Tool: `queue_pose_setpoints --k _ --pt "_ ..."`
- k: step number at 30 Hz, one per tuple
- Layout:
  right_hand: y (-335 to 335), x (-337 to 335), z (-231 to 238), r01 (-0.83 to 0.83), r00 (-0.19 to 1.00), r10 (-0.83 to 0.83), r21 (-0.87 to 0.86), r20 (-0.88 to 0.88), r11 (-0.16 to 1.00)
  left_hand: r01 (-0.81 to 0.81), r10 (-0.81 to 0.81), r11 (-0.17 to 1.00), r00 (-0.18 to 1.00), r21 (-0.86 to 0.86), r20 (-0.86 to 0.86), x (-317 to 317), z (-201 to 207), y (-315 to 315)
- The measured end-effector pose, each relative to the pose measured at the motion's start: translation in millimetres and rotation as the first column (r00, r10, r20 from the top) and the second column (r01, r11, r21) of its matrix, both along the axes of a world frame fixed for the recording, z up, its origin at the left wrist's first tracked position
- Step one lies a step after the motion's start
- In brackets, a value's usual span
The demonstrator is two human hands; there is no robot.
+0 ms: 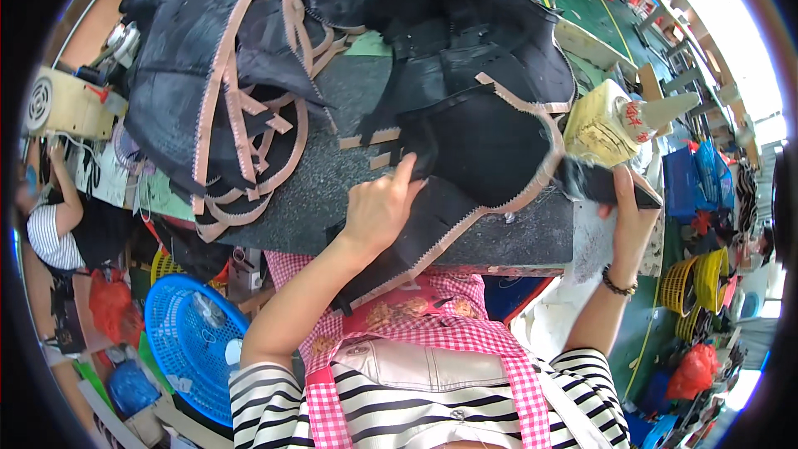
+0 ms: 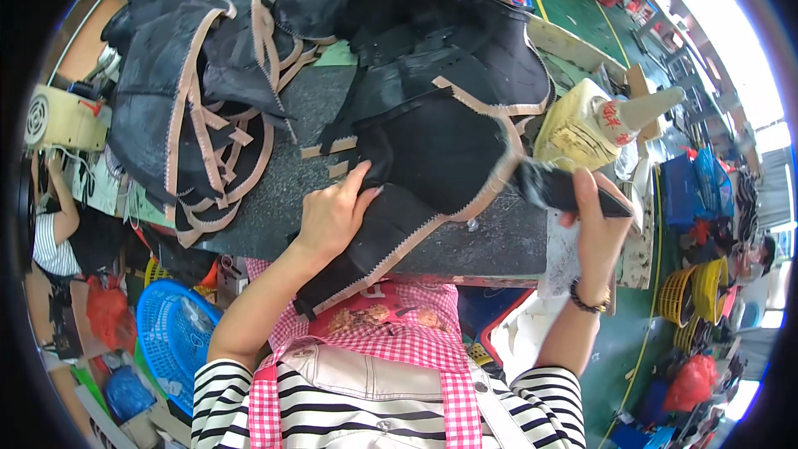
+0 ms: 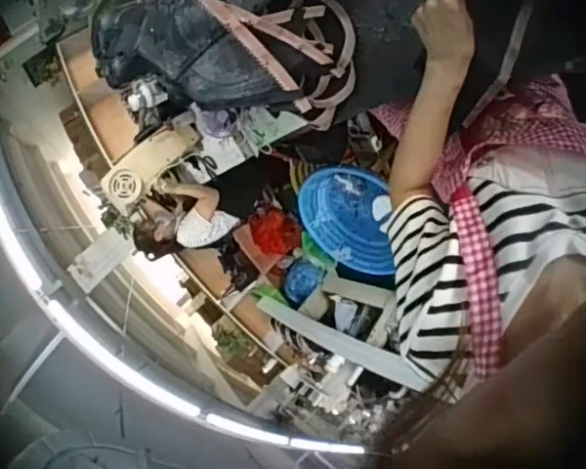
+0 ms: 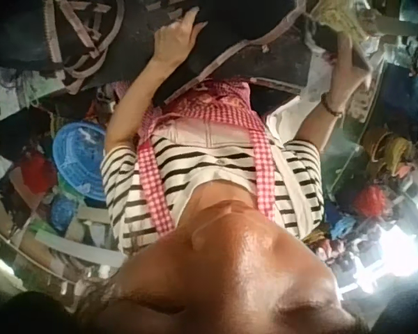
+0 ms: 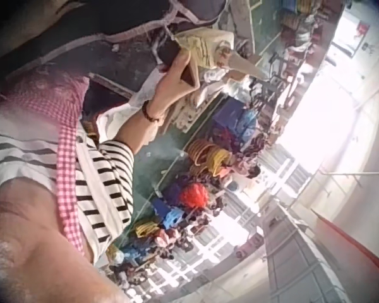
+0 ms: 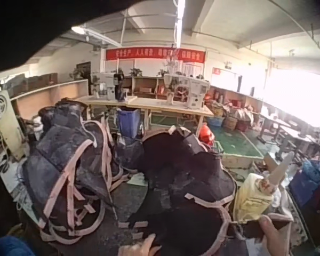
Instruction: The person uses a handheld scraping tool to trim the edges of black fabric pieces with pink borders. They pick up items from a stack one by one, scrape the edges, and place them back on the pile. The task is performed in a factory setting with other workers visible in the background.
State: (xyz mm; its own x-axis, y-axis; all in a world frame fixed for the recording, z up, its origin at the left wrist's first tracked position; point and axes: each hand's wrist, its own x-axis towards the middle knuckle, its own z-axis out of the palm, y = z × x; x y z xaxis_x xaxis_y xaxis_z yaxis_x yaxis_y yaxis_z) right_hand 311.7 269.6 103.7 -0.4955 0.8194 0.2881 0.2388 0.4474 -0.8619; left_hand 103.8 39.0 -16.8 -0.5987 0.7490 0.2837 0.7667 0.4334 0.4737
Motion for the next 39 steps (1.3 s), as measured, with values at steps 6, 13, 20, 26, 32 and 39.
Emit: queue_pose_setpoints --k 6,13,20,26,32,39 --pt "-67 -120 22 -0.376 0.922 0.388 0.297 0.020 0.878 -0.054 0.053 0.997 0.998 -0.051 -0.030 2 12 -1" --pt "-3 -86 39 -0.109 0.948 0.003 0.317 0.318 0.942 -0.168 0.153 0.954 0.985 -0.249 -0.080 -17 34 -41" --pt "-6 -51 35 0.081 0.990 -0.102 0.199 0.096 0.977 0.142 -0.158 0.979 0.981 -0.144 -0.112 20 -12 0" --pt "-105 -158 -22 -0.450 0.890 0.439 0.078 0.123 0.890 0.104 -0.111 0.993 0.984 -0.061 -0.137 22 -13 -2" --pt "-119 -201 -63 -0.488 0.854 0.306 0.446 0.421 0.750 0.069 -0.056 0.994 0.988 0.081 -0.144 28 -27 -3" --pt "-111 -164 -43 -0.428 0.890 0.380 0.174 0.251 0.887 -0.061 0.059 0.998 0.987 -0.011 -0.151 11 1 -26"
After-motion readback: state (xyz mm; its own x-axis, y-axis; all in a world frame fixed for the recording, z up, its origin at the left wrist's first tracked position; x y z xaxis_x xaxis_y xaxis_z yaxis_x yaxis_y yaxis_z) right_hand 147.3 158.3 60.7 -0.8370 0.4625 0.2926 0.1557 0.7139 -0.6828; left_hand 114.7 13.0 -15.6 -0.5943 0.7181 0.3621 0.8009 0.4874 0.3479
